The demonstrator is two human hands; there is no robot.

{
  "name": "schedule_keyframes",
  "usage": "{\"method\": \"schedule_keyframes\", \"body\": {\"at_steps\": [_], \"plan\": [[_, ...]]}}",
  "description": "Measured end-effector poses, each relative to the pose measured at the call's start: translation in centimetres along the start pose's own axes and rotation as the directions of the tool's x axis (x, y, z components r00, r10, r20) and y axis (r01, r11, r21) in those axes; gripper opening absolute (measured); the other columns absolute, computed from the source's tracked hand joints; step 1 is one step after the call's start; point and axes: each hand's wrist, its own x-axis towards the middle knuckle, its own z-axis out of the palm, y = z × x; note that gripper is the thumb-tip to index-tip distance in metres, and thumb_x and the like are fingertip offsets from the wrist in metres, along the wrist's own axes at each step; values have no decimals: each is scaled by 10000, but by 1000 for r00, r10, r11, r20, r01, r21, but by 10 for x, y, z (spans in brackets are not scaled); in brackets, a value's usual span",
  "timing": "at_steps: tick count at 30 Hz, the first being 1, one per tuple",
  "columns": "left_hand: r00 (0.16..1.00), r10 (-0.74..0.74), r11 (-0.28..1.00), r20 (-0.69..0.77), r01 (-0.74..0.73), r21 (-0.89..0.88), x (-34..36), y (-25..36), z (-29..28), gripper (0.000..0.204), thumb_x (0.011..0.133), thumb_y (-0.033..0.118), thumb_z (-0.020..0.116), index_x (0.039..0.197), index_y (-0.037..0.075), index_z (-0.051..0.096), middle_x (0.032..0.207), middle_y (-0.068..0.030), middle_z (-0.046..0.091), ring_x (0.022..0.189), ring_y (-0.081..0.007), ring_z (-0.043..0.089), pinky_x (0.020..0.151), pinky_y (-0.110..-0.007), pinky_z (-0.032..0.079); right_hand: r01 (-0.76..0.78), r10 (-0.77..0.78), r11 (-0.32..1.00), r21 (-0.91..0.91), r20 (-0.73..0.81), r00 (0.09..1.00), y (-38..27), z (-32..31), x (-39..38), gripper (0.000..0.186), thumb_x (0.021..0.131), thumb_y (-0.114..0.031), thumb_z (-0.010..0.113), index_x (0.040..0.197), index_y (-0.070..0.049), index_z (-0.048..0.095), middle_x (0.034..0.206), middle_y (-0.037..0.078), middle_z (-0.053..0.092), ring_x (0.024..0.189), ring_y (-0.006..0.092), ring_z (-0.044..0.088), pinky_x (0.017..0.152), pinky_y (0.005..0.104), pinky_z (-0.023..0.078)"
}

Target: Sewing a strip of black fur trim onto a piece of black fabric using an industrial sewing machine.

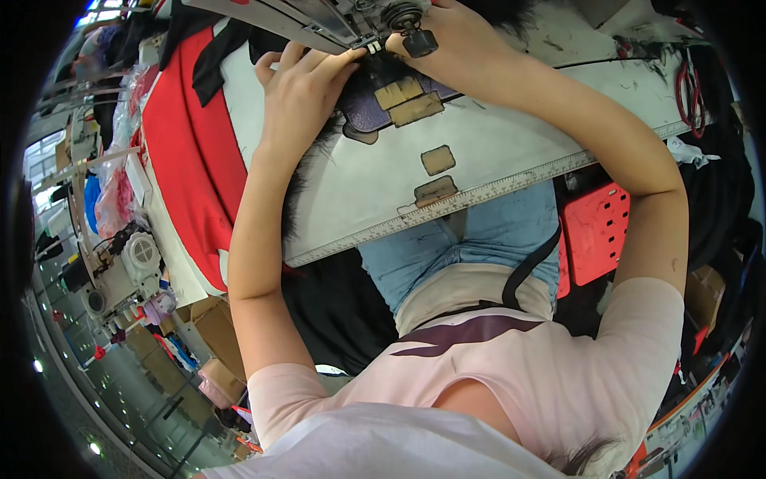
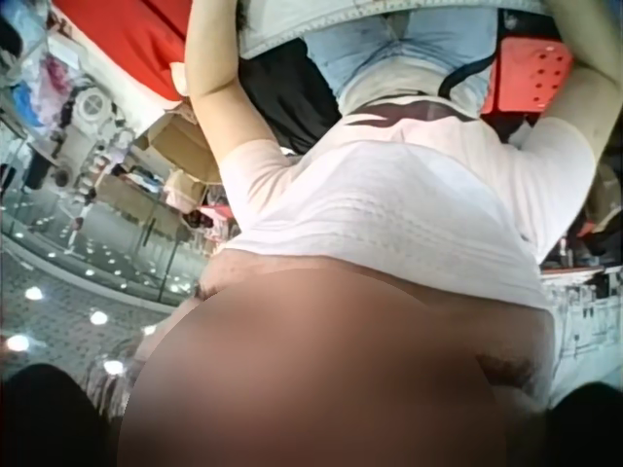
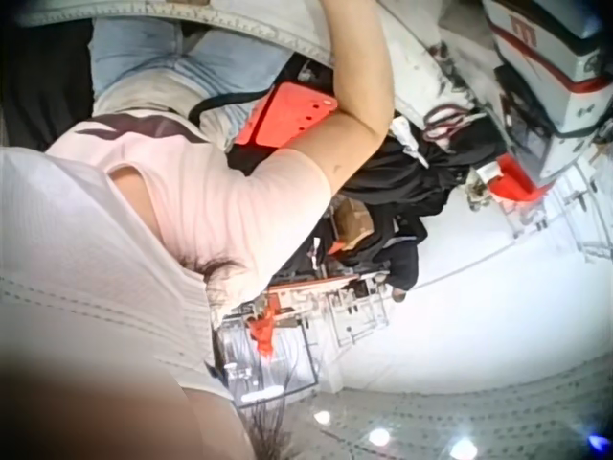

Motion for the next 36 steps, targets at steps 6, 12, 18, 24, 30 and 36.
{"method": "schedule_keyframes", "body": {"at_steps": [6, 12, 18, 24, 30, 36], "plan": [[999, -30, 999, -17, 30, 38, 2, 14, 0, 103, 781, 201, 739, 842, 193, 656, 860, 91, 583, 898, -107, 566, 887, -383, 299, 110, -123, 968, -223, -43, 991, 0, 0, -4, 138, 851, -144, 636, 905, -17, 636, 805, 138, 606, 784, 294, 580, 722, 392, 465], [997, -24, 985, -68, 35, 168, 2, 20, 4, 84, 769, 169, 704, 803, 190, 630, 828, 65, 560, 881, -116, 544, 872, -362, 314, 10, -28, 995, -97, -183, 983, -5, -3, -2, 191, 799, -157, 595, 933, -30, 644, 967, 202, 661, 926, 381, 620, 809, 443, 485], [998, -3, 989, -61, 12, 148, 4, 15, 14, 91, 751, 143, 672, 825, 190, 648, 826, 56, 545, 873, -124, 533, 869, -353, 318, -185, 182, 967, -175, -35, 983, 20, 3, -7, 181, 783, -167, 603, 901, -37, 648, 944, 193, 666, 919, 388, 620, 805, 451, 480], [997, -51, 996, -60, 55, 76, -2, 20, 13, 98, 767, 145, 688, 848, 191, 656, 822, 60, 536, 870, -120, 532, 866, -343, 320, 57, -60, 993, -100, -24, 998, 19, -4, -8, 155, 789, -168, 595, 874, -45, 640, 892, 178, 659, 895, 380, 621, 791, 455, 469], [996, -70, 997, -59, 71, 23, 0, 14, 8, 78, 791, 166, 709, 848, 173, 656, 856, 71, 563, 855, -121, 534, 877, -346, 320, 134, -146, 976, -169, -61, 987, 6, -7, 0, 145, 763, -133, 576, 866, -58, 644, 895, 140, 670, 894, 370, 623, 796, 453, 478], [997, -31, 998, -71, 35, 60, -2, 15, 11, 67, 812, 165, 701, 854, 166, 649, 889, 74, 586, 859, -118, 539, 897, -354, 314, 365, -315, 830, -422, 185, 931, 39, -16, -15, 88, 714, -137, 592, 714, -65, 642, 727, 111, 621, 707, 315, 625, 675, 425, 502]]}}
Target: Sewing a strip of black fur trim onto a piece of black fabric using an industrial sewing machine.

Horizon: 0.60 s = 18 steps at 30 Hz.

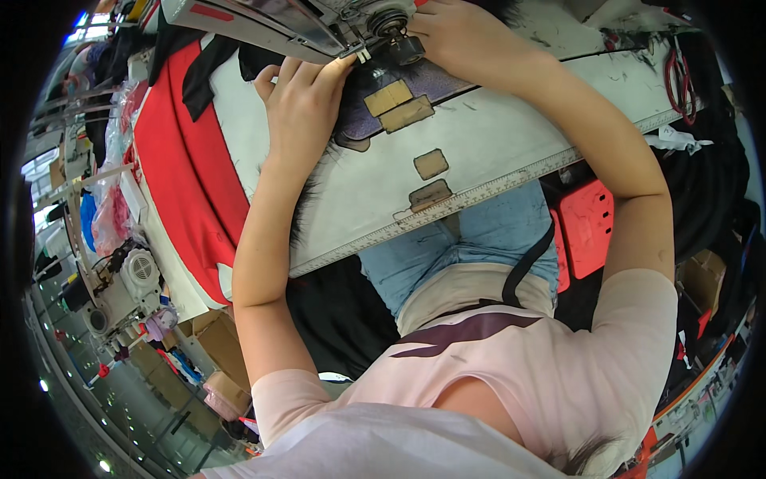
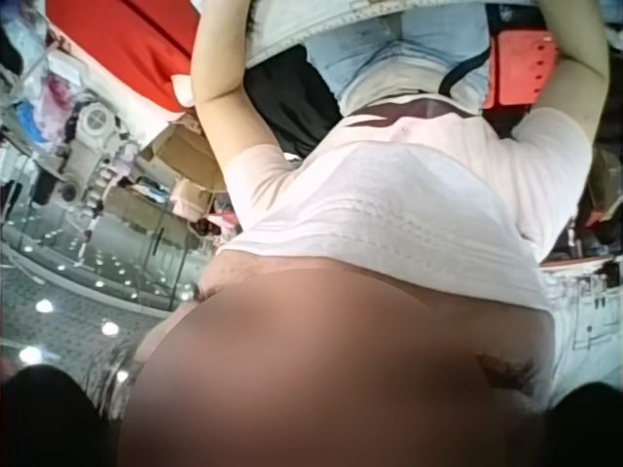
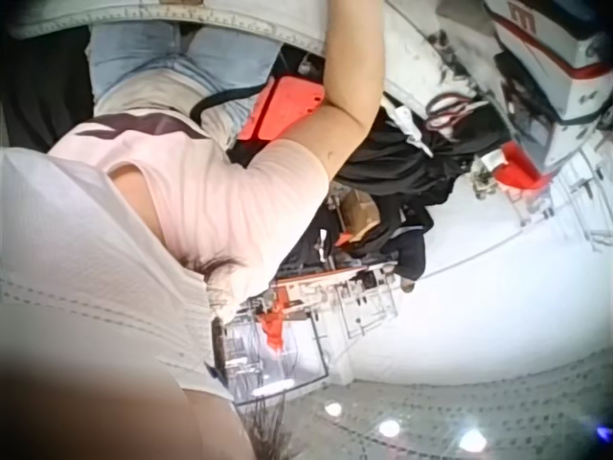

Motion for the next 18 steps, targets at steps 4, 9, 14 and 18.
{"method": "schedule_keyframes", "body": {"at_steps": [4, 9, 14, 18], "plan": [[1000, 10, 1000, -2, -10, 3, 1, 0, -1, 68, 816, 145, 690, 872, 164, 655, 880, 71, 580, 857, -119, 542, 909, -355, 310, 77, -63, 994, -72, 183, 981, 6, -4, -3, 129, 704, -150, 598, 600, -76, 614, 668, 106, 597, 630, 301, 618, 584, 415, 491], [1000, 7, 1000, -6, -7, -16, 2, -1, -1, 110, 800, 126, 684, 902, 165, 671, 863, 66, 567, 870, -119, 543, 916, -358, 311, -55, 49, 997, 62, 92, 995, 9, 9, -8, 130, 787, -141, 646, 743, -24, 612, 701, 130, 586, 647, 278, 574, 614, 395, 462], [1000, 8, 1000, 2, -8, -7, 1, 0, -1, 95, 802, 124, 684, 887, 165, 674, 855, 63, 563, 860, -122, 542, 912, -358, 314, -78, 79, 992, 95, -4, 997, -7, 8, 3, 152, 722, -161, 599, 608, -61, 599, 690, 138, 604, 630, 312, 612, 589, 431, 473], [1000, 15, 1000, -10, -15, -10, 2, 0, 1, 77, 800, 133, 699, 860, 167, 666, 823, 59, 554, 853, -128, 543, 902, -362, 313, -285, 342, 846, 450, -48, 939, -21, -8, 23, 158, 795, -153, 651, 739, -13, 603, 689, 140, 597, 622, 268, 561, 601, 398, 449]]}}
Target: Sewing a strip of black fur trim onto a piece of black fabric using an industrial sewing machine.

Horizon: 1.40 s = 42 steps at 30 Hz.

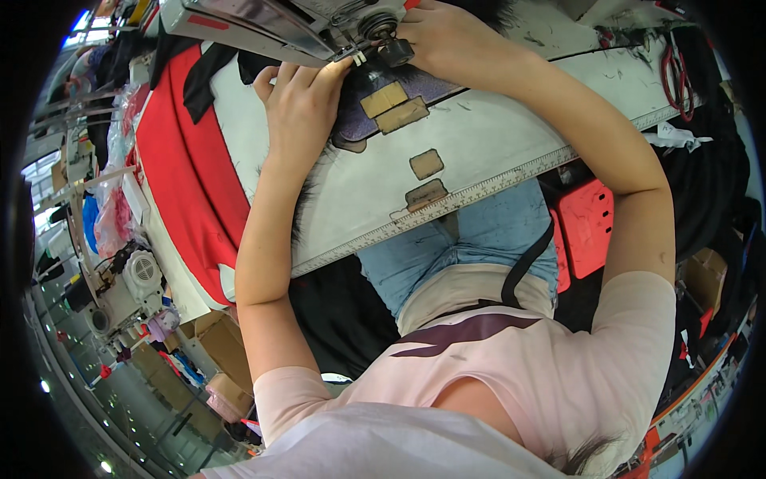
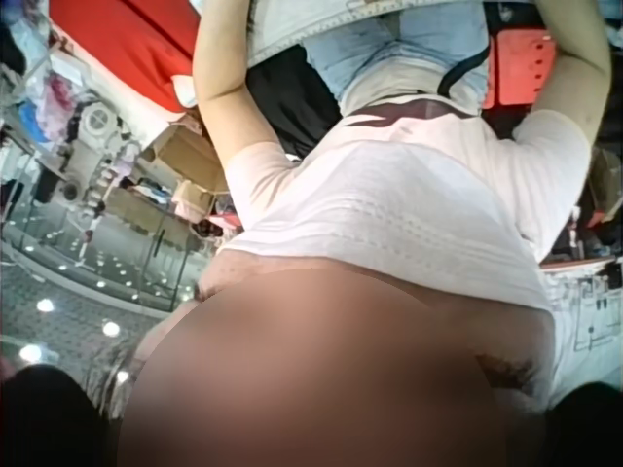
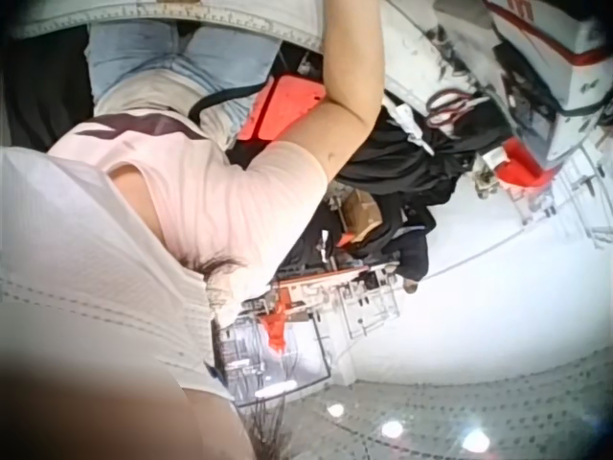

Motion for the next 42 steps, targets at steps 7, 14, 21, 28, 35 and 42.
{"method": "schedule_keyframes", "body": {"at_steps": [7, 14, 21, 28, 35, 42], "plan": [[997, -56, 998, 50, 54, 33, 1, 1, -4, 101, 800, 192, 746, 831, 163, 655, 791, 52, 551, 859, -148, 544, 881, -382, 313, 428, -344, 812, -396, 267, 900, 34, 5, -13, 146, 704, -174, 588, 602, -70, 591, 605, 94, 586, 614, 305, 604, 585, 446, 465], [996, -68, 997, 58, 69, -22, -1, -4, -6, 117, 797, 208, 752, 796, 167, 642, 816, 53, 554, 876, -160, 541, 882, -390, 309, 444, -438, 813, -377, 106, 893, 25, 7, -8, 133, 687, -177, 585, 586, -91, 586, 598, 73, 578, 595, 288, 594, 561, 413, 465], [1000, -12, 999, -3, 13, 47, 4, 2, -2, 117, 763, 179, 749, 803, 170, 639, 817, 52, 543, 853, -147, 534, 876, -367, 306, 391, -256, 819, -420, 341, 904, 46, 8, -22, 81, 709, -189, 578, 706, -110, 597, 612, 85, 582, 606, 287, 598, 552, 426, 464], [1000, -9, 1000, -10, 10, 26, -1, 2, -1, 89, 778, 156, 728, 821, 173, 651, 803, 55, 538, 848, -130, 533, 874, -353, 308, 404, -343, 842, -357, 222, 912, 31, 6, -12, 104, 731, -198, 579, 737, -97, 601, 618, 101, 594, 586, 314, 606, 551, 439, 465], [1000, 14, 999, -12, -14, 42, 0, 2, 0, 101, 782, 142, 715, 873, 170, 683, 786, 55, 522, 852, -123, 535, 880, -352, 310, 411, -325, 841, -352, 278, 904, 50, 13, -17, 123, 734, -187, 576, 780, -86, 629, 601, 112, 592, 592, 323, 608, 555, 440, 465], [999, 29, 998, -44, -26, 60, 2, 3, 4, 58, 758, 127, 680, 782, 167, 647, 765, 50, 517, 848, -131, 531, 877, -371, 315, 416, -437, 897, -150, -159, 885, 19, 10, 3, 107, 809, -160, 563, 823, -66, 612, 795, 151, 633, 768, 339, 636, 687, 431, 496]]}}
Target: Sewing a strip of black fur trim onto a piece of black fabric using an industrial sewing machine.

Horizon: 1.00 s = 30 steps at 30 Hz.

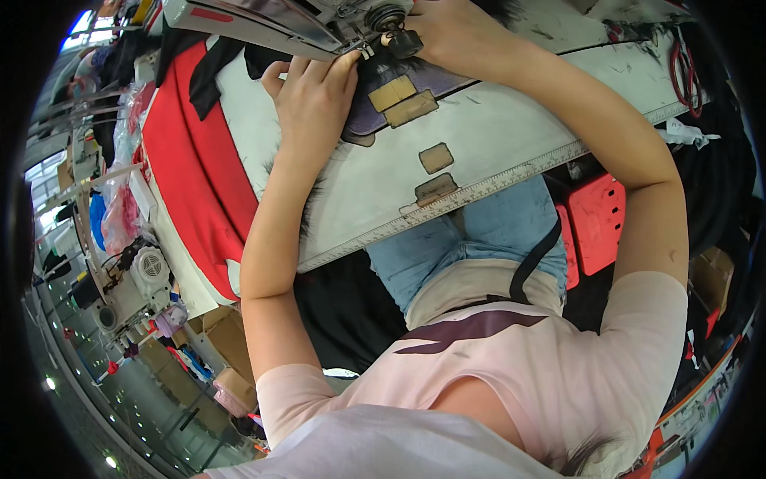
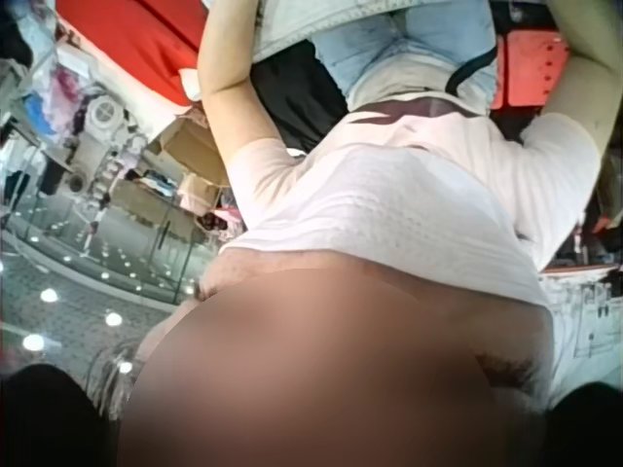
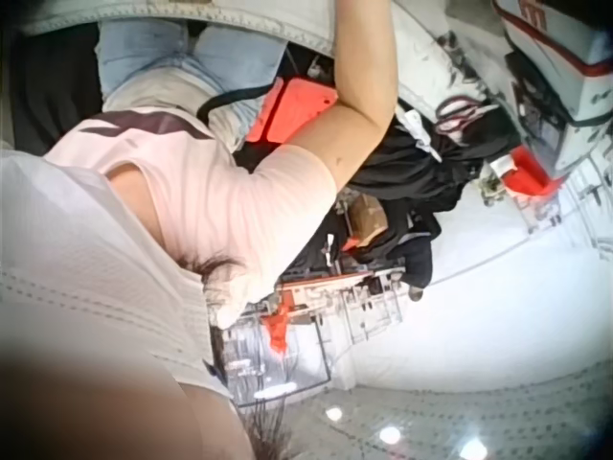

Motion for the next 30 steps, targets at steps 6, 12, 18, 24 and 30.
{"method": "schedule_keyframes", "body": {"at_steps": [6, 12, 18, 24, 30], "plan": [[1000, -3, 998, 10, 3, 61, -2, -7, 4, 129, 734, 140, 673, 669, 172, 565, 744, 42, 521, 854, -139, 538, 878, -384, 330, -227, 220, 971, 71, 101, 970, 3, 6, -7, 177, 835, -179, 646, 841, -5, 615, 743, 156, 614, 695, 278, 554, 653, 393, 460], [997, -62, 990, 35, 66, -127, -4, -13, -14, 151, 776, 122, 702, 916, 169, 672, 939, 67, 616, 912, -130, 567, 884, -378, 343, -517, 514, 855, -45, 219, 830, -15, -4, -4, 318, 913, -329, 612, 885, -21, 685, 917, 154, 634, 857, 344, 591, 773, 420, 466], [971, 94, 988, 221, -118, 97, -4, -64, -27, 355, 822, 98, 632, 1174, 136, 635, 1158, 32, 652, 1131, -153, 577, 986, -420, 367, -534, 522, 845, -38, 274, 807, -6, 1, -5, 371, 931, -336, 608, 816, 13, 660, 811, 162, 633, 830, 349, 576, 733, 433, 450], [913, 365, 930, 182, -366, -31, 19, -78, -14, 297, 782, 70, 608, 1076, 109, 620, 956, 2, 617, 968, -182, 603, 948, -351, 468, -494, 484, 870, -6, 209, 850, -9, 4, -4, 381, 948, -362, 575, 885, 8, 642, 857, 153, 636, 890, 333, 586, 763, 409, 463], [947, 216, 971, 240, -182, -155, 3, -68, -28, 288, 765, 79, 622, 1052, 101, 629, 945, -10, 602, 927, -192, 595, 951, -347, 478, -321, 334, 941, -110, 121, 935, -6, 3, -5, 235, 924, -249, 626, 993, -34, 692, 818, 160, 664, 704, 286, 611, 664, 349, 475]]}}
